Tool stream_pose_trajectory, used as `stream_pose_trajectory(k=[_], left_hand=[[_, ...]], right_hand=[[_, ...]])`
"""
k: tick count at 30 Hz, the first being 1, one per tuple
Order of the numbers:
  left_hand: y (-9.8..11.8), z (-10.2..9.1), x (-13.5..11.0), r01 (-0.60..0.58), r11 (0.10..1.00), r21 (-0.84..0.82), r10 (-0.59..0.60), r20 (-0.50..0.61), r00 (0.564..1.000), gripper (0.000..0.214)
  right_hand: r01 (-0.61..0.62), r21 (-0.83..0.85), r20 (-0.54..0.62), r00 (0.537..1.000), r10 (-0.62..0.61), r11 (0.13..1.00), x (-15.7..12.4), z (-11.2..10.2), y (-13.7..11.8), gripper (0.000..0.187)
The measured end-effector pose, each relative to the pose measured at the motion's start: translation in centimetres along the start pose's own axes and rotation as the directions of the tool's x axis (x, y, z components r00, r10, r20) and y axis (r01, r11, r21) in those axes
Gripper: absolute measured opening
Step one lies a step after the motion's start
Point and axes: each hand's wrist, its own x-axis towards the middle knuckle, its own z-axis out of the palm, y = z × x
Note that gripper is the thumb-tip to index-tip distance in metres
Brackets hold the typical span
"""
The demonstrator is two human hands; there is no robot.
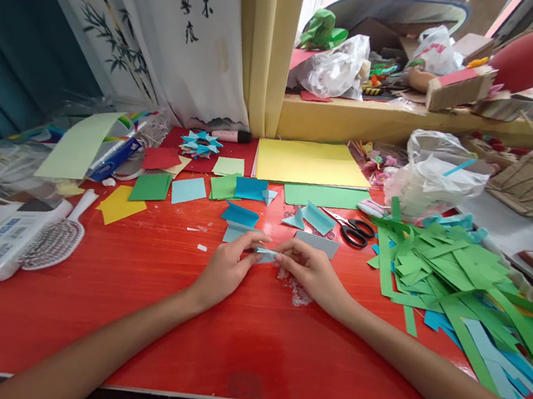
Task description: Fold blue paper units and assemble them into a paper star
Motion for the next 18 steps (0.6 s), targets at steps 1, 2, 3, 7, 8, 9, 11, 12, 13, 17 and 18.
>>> stream_pose_trajectory(k=[1, 2, 3, 7, 8, 9, 11, 12, 13, 17, 18], left_hand=[[0.02, 0.02, -0.01, 0.014, 1.0, -0.001, -0.014, -0.003, 1.0, 0.023], [0.06, 0.04, -0.01, 0.028, 1.0, 0.002, -0.028, -0.009, 1.0, 0.022], [0.12, 0.05, -0.02, 0.042, 0.999, 0.007, -0.042, -0.015, 0.999, 0.021], [0.29, 0.05, 0.0, 0.067, 0.998, 0.007, -0.067, -0.021, 0.998, 0.014], [0.3, 0.04, 0.01, 0.066, 0.998, 0.012, -0.066, -0.023, 0.998, 0.014], [0.29, 0.03, 0.01, 0.063, 0.998, 0.023, -0.062, -0.026, 0.998, 0.015], [0.29, 0.0, 0.0, 0.048, 0.997, 0.054, -0.046, -0.026, 0.999, 0.015], [0.3, 0.0, -0.02, 0.036, 0.997, 0.065, -0.035, -0.015, 0.999, 0.015], [0.34, -0.01, -0.03, 0.023, 0.997, 0.07, -0.023, 0.002, 1.0, 0.015], [0.61, -0.01, -0.08, 0.016, 0.998, 0.064, -0.02, 0.071, 0.997, 0.017], [0.65, -0.01, -0.08, 0.027, 0.998, 0.064, -0.032, 0.077, 0.997, 0.018]], right_hand=[[-0.001, -0.001, 0.003, 1.0, 0.001, 1.0, 0.0, -0.02, 0.01, 0.018], [0.0, -0.001, -0.002, 1.0, 0.0, 1.0, -0.01, -0.03, 0.0, 0.018], [0.003, -0.004, -0.011, 1.0, -0.003, 1.0, -0.04, -0.03, -0.03, 0.018], [0.001, -0.015, -0.025, 1.0, -0.002, 1.0, -0.14, 0.05, -0.26, 0.018], [-0.005, -0.016, -0.018, 1.0, 0.005, 1.0, -0.15, 0.08, -0.31, 0.018], [-0.013, -0.019, -0.005, 1.0, 0.013, 1.0, -0.14, 0.11, -0.34, 0.018], [-0.033, -0.037, 0.027, 0.999, 0.034, 0.999, -0.12, 0.17, -0.36, 0.019], [-0.042, -0.054, 0.043, 0.998, 0.044, 0.998, -0.12, 0.18, -0.36, 0.019], [-0.05, -0.074, 0.059, 0.997, 0.054, 0.996, -0.12, 0.19, -0.34, 0.02], [-0.059, -0.136, 0.084, 0.994, 0.07, 0.989, -0.19, 0.13, -0.23, 0.024], [-0.057, -0.141, 0.081, 0.994, 0.069, 0.988, -0.2, 0.12, -0.21, 0.024]])
